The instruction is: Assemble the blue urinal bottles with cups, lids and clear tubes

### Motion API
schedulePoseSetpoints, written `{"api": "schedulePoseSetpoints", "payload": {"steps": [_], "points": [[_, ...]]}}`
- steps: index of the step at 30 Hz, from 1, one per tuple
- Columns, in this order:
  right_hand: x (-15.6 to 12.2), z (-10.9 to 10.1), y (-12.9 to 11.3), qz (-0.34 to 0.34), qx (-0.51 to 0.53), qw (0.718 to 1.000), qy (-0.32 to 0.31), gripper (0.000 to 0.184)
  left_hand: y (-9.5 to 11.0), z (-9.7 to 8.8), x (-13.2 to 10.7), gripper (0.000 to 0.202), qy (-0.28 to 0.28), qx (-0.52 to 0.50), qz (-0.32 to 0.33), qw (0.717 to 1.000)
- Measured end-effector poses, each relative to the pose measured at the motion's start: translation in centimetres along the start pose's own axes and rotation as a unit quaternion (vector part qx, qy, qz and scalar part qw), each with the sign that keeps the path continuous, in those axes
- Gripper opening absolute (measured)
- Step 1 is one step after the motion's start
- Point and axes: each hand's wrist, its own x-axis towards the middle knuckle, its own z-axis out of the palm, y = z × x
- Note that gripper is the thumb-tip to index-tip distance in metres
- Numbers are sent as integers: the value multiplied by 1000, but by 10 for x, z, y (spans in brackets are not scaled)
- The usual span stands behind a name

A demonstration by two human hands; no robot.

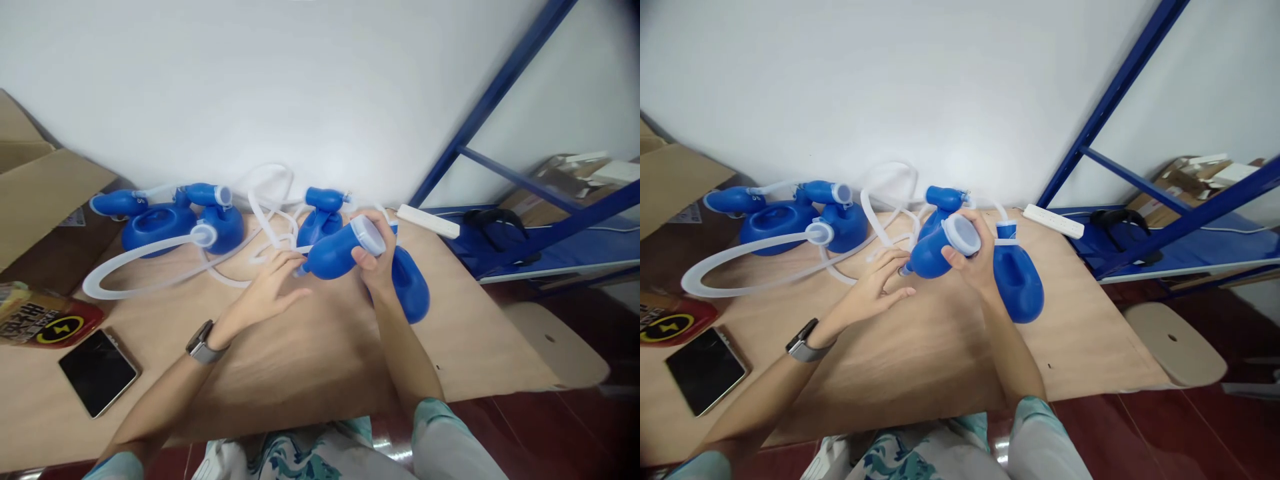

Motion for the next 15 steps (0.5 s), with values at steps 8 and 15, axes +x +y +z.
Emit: {"api": "schedulePoseSetpoints", "payload": {"steps": [8,15], "points": [[-8,-6,-7,-125,-20,991,37,48,10,33,5,17,5,-75,-67,995],[-16,-29,5,-127,-67,989,22,60,2,57,7,47,-107,-198,-173,959]]}}
